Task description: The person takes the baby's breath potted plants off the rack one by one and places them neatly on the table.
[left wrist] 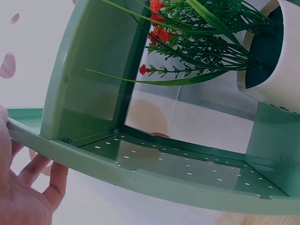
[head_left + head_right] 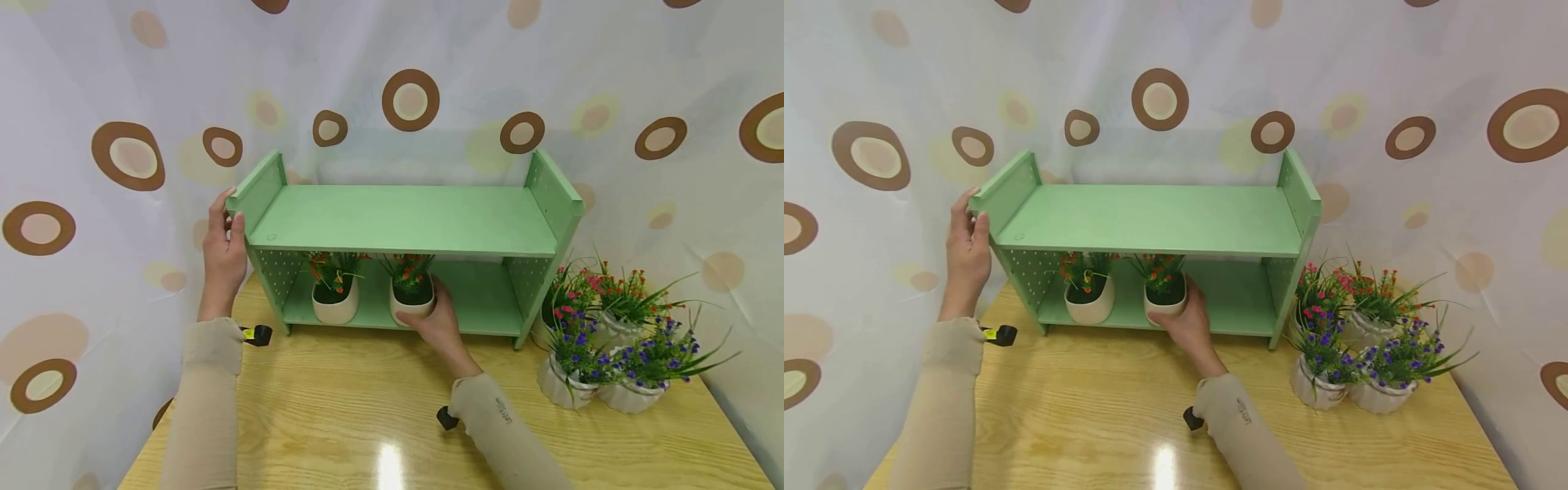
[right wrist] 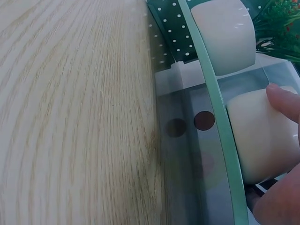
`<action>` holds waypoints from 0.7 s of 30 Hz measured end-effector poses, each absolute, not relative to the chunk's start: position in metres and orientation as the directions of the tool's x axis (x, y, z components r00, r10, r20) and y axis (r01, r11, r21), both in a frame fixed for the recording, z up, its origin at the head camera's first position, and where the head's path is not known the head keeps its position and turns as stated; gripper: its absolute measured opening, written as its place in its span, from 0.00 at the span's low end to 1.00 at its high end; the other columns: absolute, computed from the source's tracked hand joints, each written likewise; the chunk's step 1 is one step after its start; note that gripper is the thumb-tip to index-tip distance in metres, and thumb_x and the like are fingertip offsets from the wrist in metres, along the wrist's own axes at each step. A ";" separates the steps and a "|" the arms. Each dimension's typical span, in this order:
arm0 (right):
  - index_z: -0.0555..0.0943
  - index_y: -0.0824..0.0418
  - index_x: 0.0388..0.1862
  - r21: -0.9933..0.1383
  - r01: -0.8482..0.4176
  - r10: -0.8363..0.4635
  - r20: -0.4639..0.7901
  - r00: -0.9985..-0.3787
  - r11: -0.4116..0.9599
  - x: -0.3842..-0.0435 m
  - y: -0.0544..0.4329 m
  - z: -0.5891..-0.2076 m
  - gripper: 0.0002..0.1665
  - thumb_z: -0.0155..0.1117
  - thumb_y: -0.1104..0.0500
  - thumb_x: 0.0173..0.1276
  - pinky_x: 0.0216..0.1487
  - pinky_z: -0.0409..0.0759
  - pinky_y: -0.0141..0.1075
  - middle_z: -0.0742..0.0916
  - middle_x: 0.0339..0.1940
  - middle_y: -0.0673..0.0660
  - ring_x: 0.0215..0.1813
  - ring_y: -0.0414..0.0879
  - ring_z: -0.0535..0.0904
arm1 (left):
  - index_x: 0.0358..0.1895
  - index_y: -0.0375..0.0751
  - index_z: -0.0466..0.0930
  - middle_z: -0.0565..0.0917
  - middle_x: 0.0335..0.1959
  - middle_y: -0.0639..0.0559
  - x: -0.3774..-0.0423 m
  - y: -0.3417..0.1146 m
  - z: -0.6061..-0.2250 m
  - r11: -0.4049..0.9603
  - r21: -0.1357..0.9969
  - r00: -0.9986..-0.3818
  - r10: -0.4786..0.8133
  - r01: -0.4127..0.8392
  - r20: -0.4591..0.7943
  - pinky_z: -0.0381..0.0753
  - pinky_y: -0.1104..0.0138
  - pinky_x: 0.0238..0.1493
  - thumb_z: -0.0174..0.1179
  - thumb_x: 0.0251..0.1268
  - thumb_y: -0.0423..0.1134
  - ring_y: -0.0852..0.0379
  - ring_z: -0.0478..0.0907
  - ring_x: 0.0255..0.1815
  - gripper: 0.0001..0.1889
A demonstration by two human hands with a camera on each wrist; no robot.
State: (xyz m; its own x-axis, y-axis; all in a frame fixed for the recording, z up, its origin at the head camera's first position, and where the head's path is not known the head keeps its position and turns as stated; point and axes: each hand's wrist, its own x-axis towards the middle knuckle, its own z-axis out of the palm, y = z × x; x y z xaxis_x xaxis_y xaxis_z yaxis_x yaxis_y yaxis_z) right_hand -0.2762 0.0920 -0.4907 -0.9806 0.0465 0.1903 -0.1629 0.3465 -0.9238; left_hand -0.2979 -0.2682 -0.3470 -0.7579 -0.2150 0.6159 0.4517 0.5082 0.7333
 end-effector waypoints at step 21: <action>0.56 0.59 0.84 -0.926 -0.168 0.018 0.185 -0.983 0.337 -0.256 0.112 -0.485 0.64 0.85 0.59 0.55 0.74 0.66 0.58 0.68 0.80 0.65 0.77 0.62 0.66 | 0.79 0.64 0.61 0.76 0.69 0.41 -0.298 -0.269 -0.348 0.525 0.727 -0.760 -0.211 0.443 0.615 0.70 0.70 0.49 0.44 0.86 0.50 0.49 0.74 0.56 0.24</action>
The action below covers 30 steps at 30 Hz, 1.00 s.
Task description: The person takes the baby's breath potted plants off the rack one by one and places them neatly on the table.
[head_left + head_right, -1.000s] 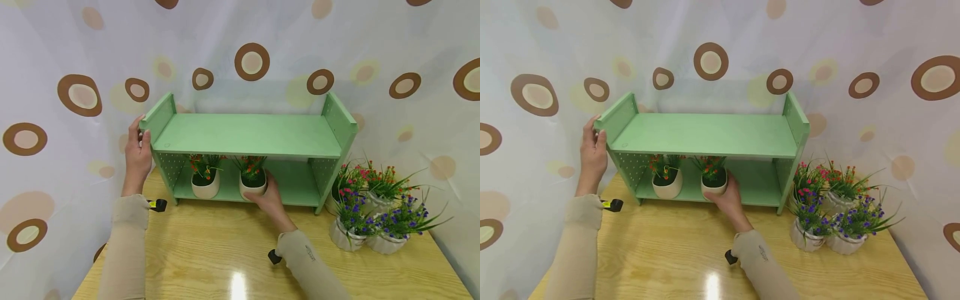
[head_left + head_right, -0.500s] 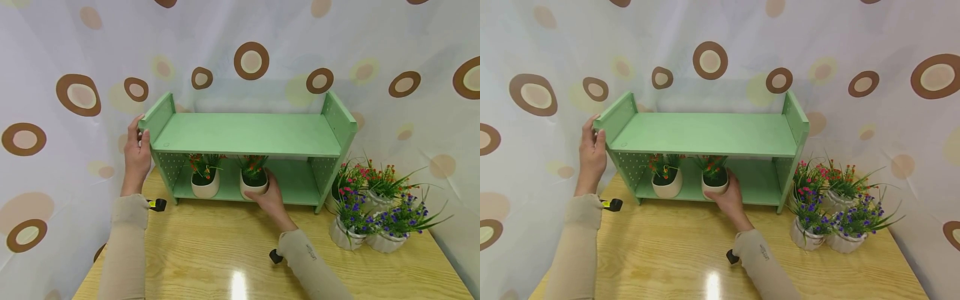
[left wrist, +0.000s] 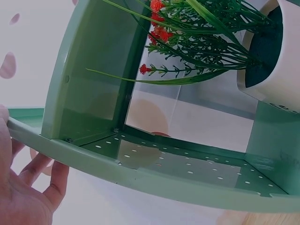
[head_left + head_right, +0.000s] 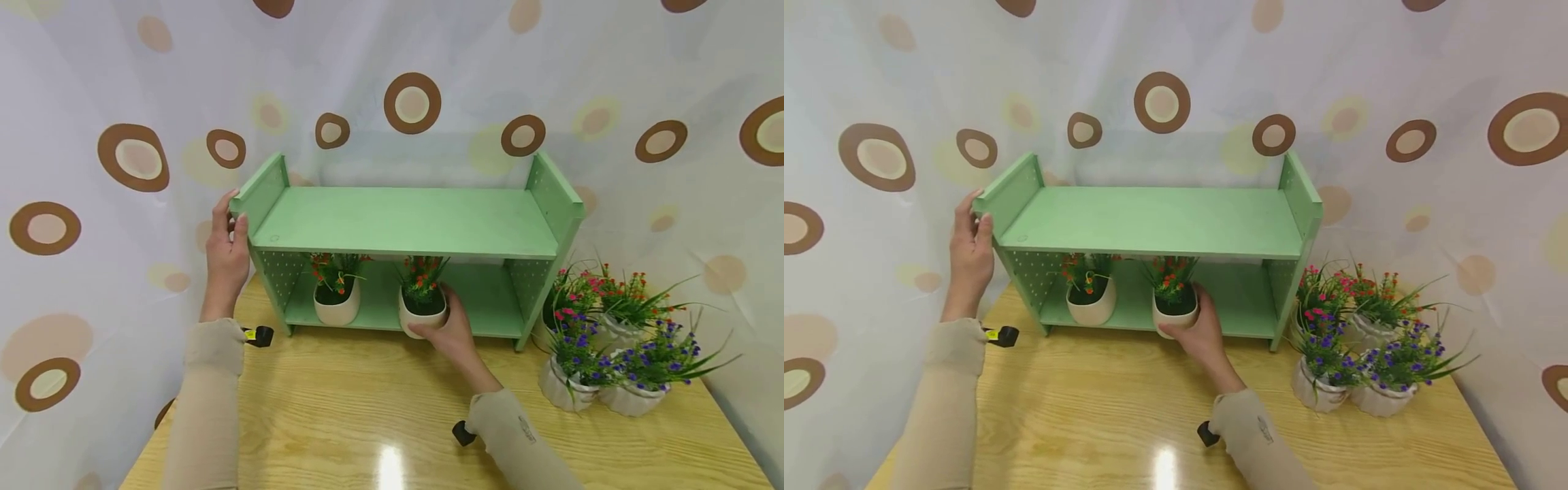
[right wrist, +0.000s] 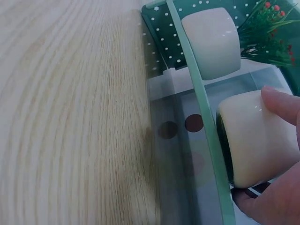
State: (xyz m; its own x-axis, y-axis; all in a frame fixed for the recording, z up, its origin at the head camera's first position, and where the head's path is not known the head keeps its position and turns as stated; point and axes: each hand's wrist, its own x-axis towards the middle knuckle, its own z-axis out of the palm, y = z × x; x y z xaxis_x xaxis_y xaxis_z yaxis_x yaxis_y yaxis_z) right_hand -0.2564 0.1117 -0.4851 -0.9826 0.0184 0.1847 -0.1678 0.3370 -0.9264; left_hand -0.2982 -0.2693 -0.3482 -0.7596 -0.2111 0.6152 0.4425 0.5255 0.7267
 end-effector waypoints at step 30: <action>0.50 0.56 0.86 -0.921 -0.094 -0.019 0.094 -0.995 0.379 -0.172 0.166 -0.471 0.66 0.83 0.54 0.59 0.76 0.60 0.66 0.60 0.85 0.64 0.84 0.63 0.54 | 0.80 0.65 0.59 0.73 0.70 0.42 -0.296 -0.269 -0.347 0.543 0.724 -0.772 -0.199 0.426 0.603 0.69 0.69 0.49 0.44 0.86 0.51 0.45 0.74 0.59 0.24</action>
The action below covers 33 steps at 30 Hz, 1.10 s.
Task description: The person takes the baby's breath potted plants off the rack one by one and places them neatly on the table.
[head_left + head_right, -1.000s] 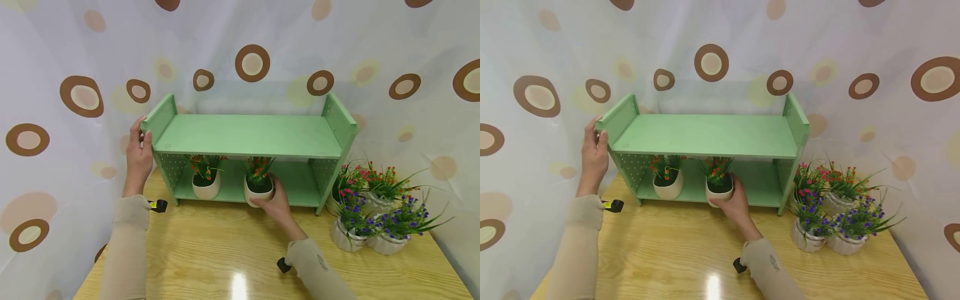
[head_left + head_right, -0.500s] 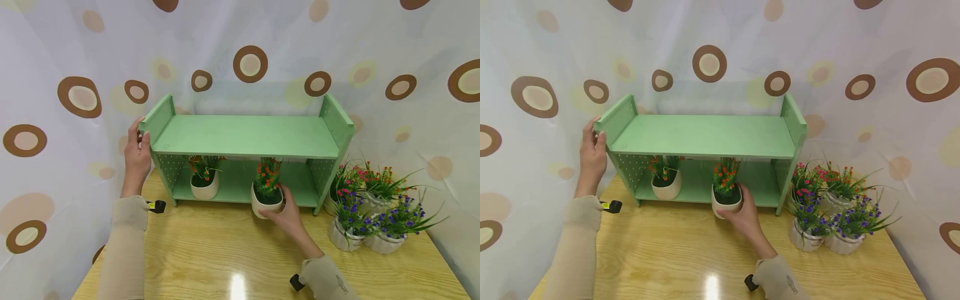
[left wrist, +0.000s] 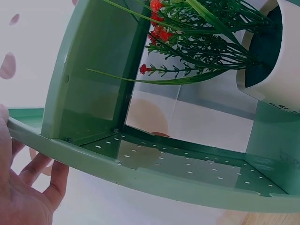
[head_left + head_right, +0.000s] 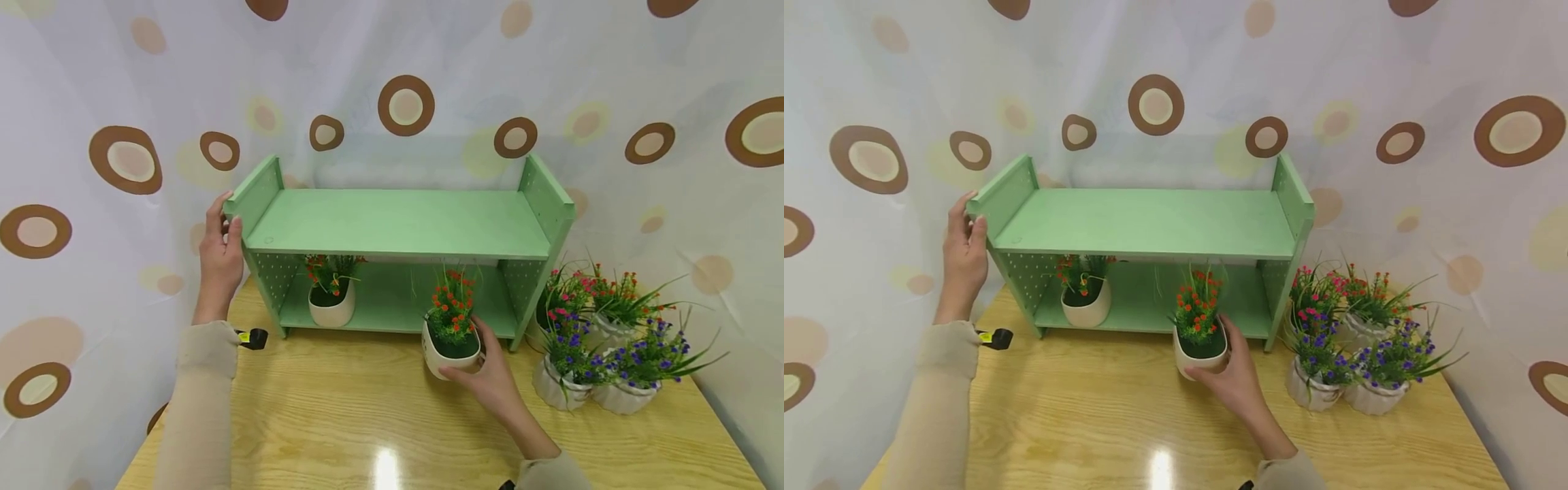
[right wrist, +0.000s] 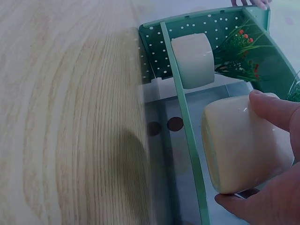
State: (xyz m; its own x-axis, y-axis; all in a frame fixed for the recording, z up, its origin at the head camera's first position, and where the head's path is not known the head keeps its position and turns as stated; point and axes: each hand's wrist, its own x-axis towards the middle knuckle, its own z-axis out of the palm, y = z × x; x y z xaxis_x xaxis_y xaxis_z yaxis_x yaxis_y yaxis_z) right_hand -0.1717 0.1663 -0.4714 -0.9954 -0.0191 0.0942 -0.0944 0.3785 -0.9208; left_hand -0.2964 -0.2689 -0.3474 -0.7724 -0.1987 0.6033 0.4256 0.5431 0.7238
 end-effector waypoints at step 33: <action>0.47 0.63 0.85 -0.940 -0.010 0.042 0.026 -0.999 0.340 -0.132 0.197 -0.488 0.68 0.83 0.56 0.58 0.78 0.52 0.67 0.57 0.84 0.68 0.84 0.68 0.50 | 0.79 0.65 0.60 0.75 0.71 0.47 -0.296 -0.267 -0.347 0.521 0.738 -0.776 -0.206 0.428 0.596 0.70 0.71 0.49 0.45 0.85 0.51 0.53 0.72 0.57 0.24</action>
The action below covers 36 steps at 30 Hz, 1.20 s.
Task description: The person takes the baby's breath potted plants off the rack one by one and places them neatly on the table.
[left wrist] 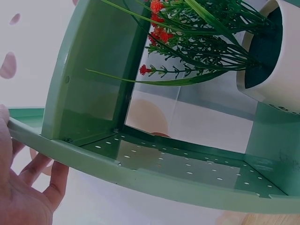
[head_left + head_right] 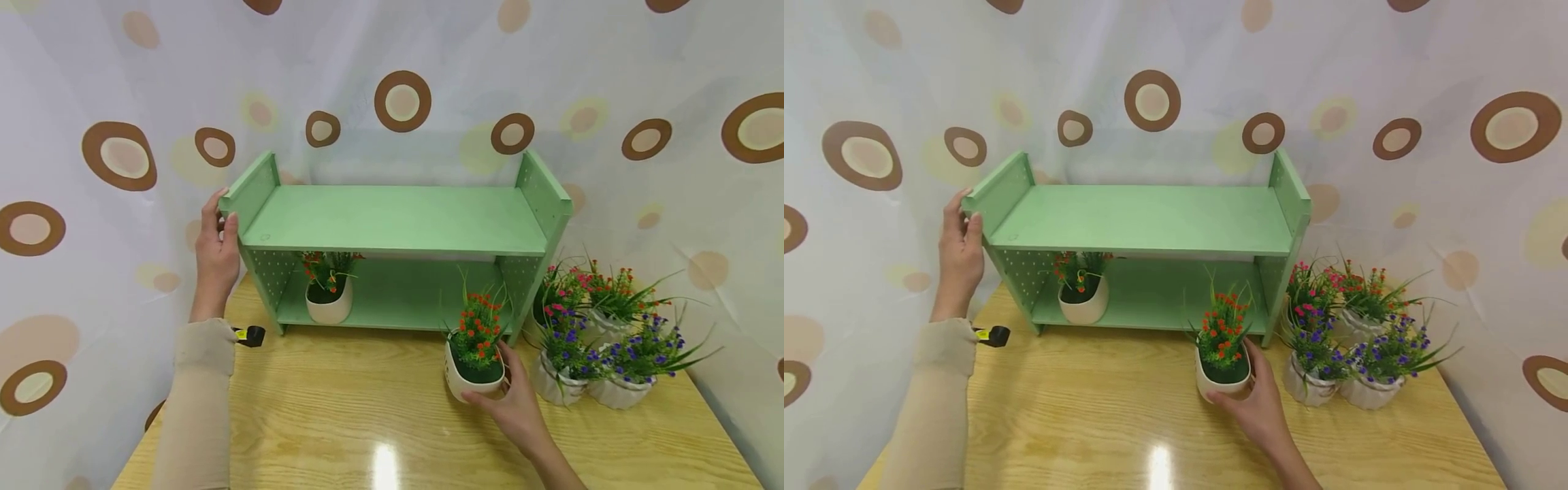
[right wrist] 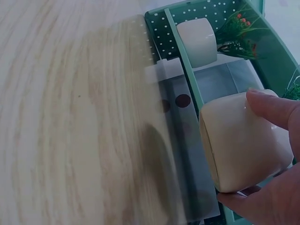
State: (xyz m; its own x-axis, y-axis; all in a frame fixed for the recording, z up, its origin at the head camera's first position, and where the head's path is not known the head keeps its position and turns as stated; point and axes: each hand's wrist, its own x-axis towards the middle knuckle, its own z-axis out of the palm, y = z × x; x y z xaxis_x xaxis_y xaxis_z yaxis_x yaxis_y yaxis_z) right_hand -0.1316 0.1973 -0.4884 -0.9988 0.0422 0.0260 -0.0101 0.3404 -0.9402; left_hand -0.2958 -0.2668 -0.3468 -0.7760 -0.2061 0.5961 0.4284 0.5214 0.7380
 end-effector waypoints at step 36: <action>0.52 0.70 0.81 -0.887 -0.003 0.066 0.038 -0.997 0.462 -0.134 0.213 -0.524 0.64 0.84 0.59 0.56 0.73 0.65 0.65 0.65 0.77 0.73 0.77 0.69 0.61 | 0.80 0.65 0.59 0.74 0.69 0.40 -0.296 -0.270 -0.346 0.555 0.718 -0.775 -0.191 0.420 0.602 0.70 0.70 0.48 0.42 0.86 0.50 0.48 0.73 0.56 0.24</action>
State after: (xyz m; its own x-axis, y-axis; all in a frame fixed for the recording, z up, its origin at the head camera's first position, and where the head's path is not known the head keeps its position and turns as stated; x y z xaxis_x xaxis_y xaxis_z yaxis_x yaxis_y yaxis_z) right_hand -0.1344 0.2127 -0.5240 -0.9971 0.0660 0.0382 -0.0034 0.4616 -0.8871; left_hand -0.2956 -0.2701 -0.3465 -0.7752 -0.1915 0.6019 0.4201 0.5553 0.7177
